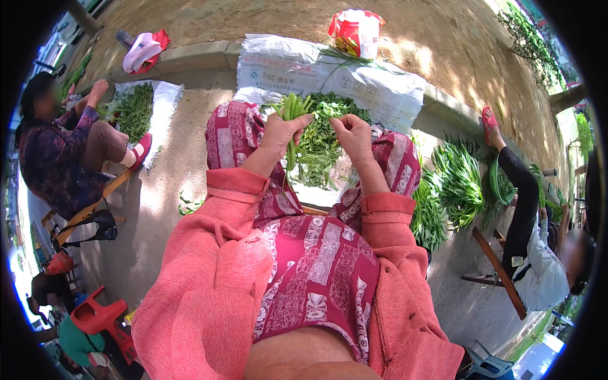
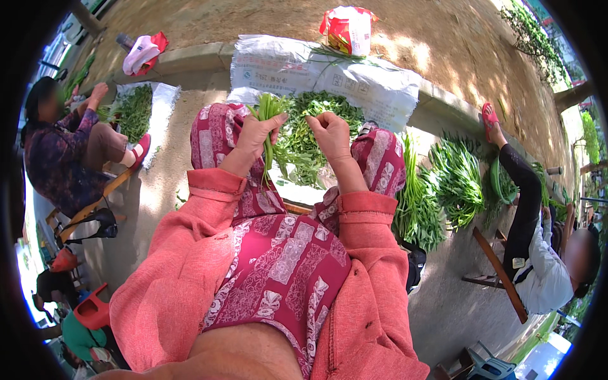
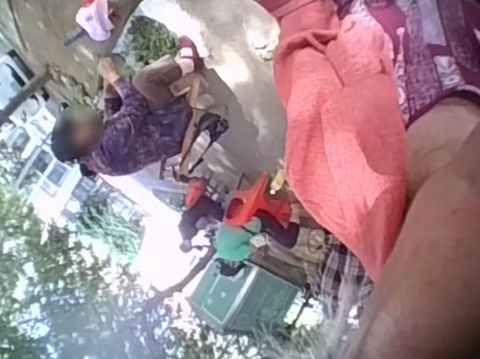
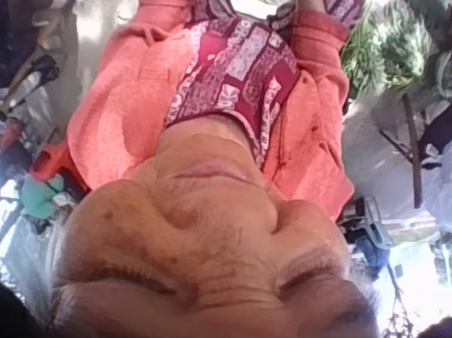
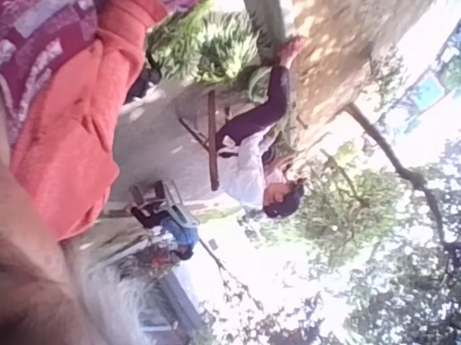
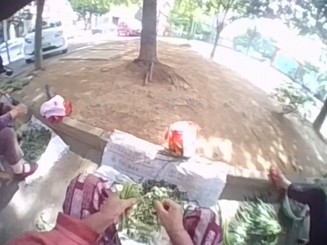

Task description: The person holds a bundle of green leafy vegetables and picks off individual leaves or small stems by hand, placing them onto a white bag spread on the ground while sitting outdoors.

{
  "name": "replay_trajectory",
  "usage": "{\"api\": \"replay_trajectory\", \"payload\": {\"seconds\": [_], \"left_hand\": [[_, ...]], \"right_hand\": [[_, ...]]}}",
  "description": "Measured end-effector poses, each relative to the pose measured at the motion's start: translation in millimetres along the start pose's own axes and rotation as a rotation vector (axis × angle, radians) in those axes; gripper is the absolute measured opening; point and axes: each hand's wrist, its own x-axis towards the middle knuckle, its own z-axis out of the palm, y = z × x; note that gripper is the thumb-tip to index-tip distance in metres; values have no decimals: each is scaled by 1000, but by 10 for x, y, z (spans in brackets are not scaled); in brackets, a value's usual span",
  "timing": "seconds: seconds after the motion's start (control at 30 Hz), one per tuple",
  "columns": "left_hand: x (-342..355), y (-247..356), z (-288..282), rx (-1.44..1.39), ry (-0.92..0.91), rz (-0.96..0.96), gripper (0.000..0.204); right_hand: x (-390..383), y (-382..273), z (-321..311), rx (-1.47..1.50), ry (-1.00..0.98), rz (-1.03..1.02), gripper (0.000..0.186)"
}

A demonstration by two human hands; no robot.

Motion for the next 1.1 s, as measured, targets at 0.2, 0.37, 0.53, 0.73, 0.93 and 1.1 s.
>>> {"api": "replay_trajectory", "payload": {"seconds": [0.2,0.37,0.53,0.73,0.93,1.1], "left_hand": [[2,54,37,-74,55,-112,27],[55,20,-19,-206,-34,-240,35],[64,-17,58,-270,25,-242,28],[138,-272,120,-94,102,-116,43],[212,-392,202,-119,62,-85,55],[176,-400,340,-146,102,-78,48]], "right_hand": [[-55,-191,-30,229,-5,109,19],[-105,-305,-43,355,-34,125,16],[-203,-339,63,278,-252,-7,16],[-309,-485,281,-35,-313,-170,45],[-237,-327,425,12,-156,-49,40],[-195,-182,463,-6,-128,-47,29]]}}
